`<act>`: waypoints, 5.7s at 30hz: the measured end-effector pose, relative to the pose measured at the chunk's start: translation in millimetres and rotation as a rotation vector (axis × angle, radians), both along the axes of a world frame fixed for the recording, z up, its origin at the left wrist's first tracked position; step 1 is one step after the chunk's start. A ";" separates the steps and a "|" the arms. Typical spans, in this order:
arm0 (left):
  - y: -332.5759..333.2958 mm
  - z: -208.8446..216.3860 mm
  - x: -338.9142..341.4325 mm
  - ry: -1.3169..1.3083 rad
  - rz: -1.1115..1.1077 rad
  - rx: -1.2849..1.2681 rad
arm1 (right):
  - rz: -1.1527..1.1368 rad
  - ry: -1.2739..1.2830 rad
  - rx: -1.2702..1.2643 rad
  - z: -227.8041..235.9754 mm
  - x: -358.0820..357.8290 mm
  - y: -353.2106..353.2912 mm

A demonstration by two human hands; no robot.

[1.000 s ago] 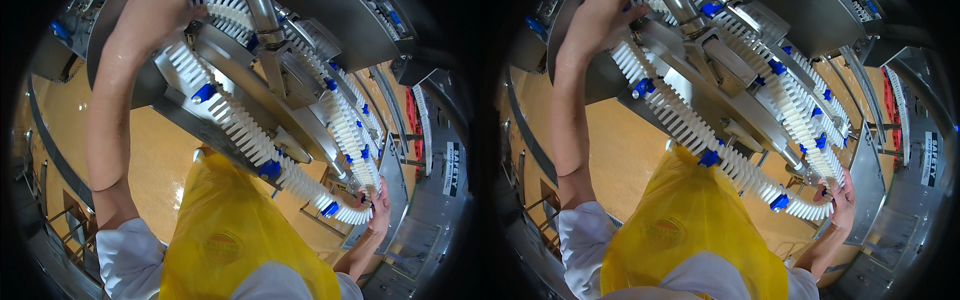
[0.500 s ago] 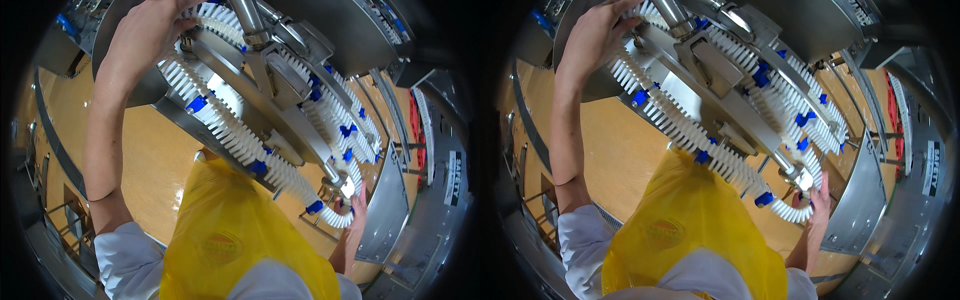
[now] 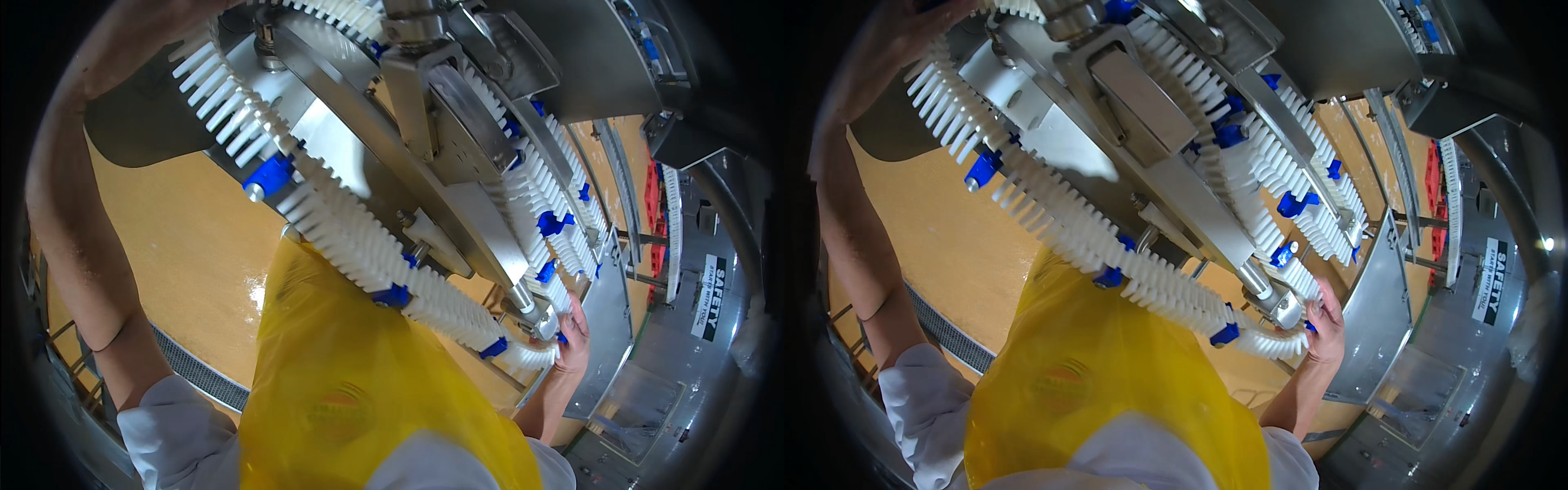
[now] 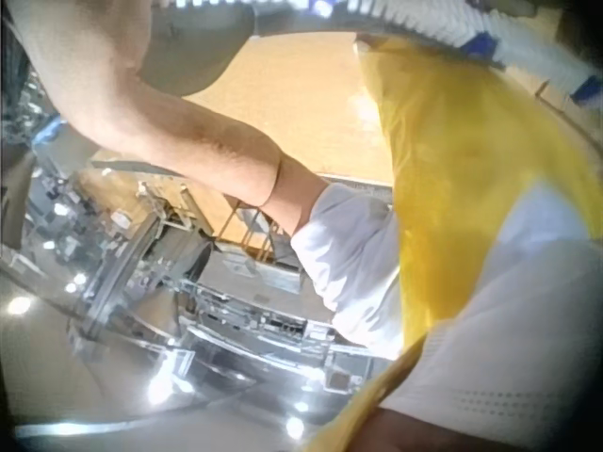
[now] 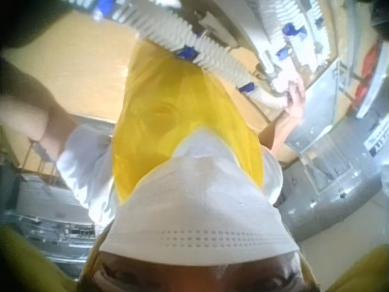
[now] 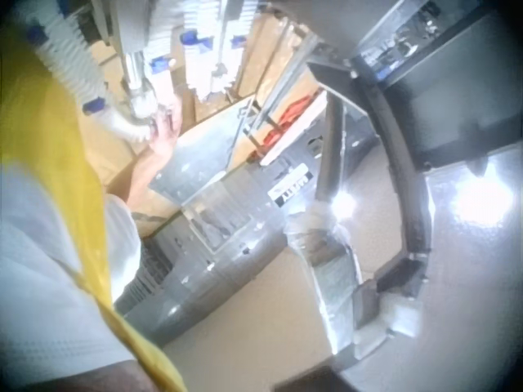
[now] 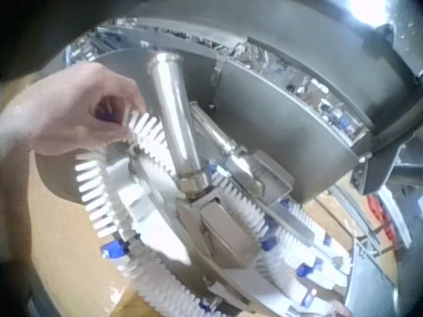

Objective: The person assembles components of a stainless steel machine, attaching a blue hose to a metal fitting, installing a white brush assembly, and securing parts with a wrench. The person moves around the machine to reach different sections and uses tools to tighten connections.

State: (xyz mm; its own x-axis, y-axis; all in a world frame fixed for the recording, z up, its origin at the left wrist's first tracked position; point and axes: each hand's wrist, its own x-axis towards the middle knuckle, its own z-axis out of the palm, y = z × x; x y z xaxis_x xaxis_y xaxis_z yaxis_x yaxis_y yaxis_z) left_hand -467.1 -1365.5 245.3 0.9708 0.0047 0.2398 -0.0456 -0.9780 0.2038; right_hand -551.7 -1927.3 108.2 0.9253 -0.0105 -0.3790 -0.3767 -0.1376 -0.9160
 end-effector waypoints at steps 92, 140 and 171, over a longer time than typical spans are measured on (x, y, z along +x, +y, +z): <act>32.1 -38.8 64.1 -0.011 -0.124 0.450 | 0.089 -0.083 0.094 0.3 15.9 28.2; 94.2 -85.7 23.4 0.007 -0.243 -0.223 | 0.029 -0.063 -0.243 -0.9 -16.9 -6.0; 42.8 -38.1 84.7 0.258 -0.240 -0.090 | 0.187 0.028 -0.237 19.2 18.2 32.4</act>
State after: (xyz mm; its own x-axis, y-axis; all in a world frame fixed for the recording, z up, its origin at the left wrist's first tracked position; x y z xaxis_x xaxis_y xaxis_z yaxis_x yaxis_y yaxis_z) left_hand -382.4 -1322.7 207.1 0.9753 -0.2209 -0.0040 -0.2078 -0.9232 0.3232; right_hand -533.5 -1894.9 127.4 0.9089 0.0685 -0.4114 -0.3489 -0.4155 -0.8400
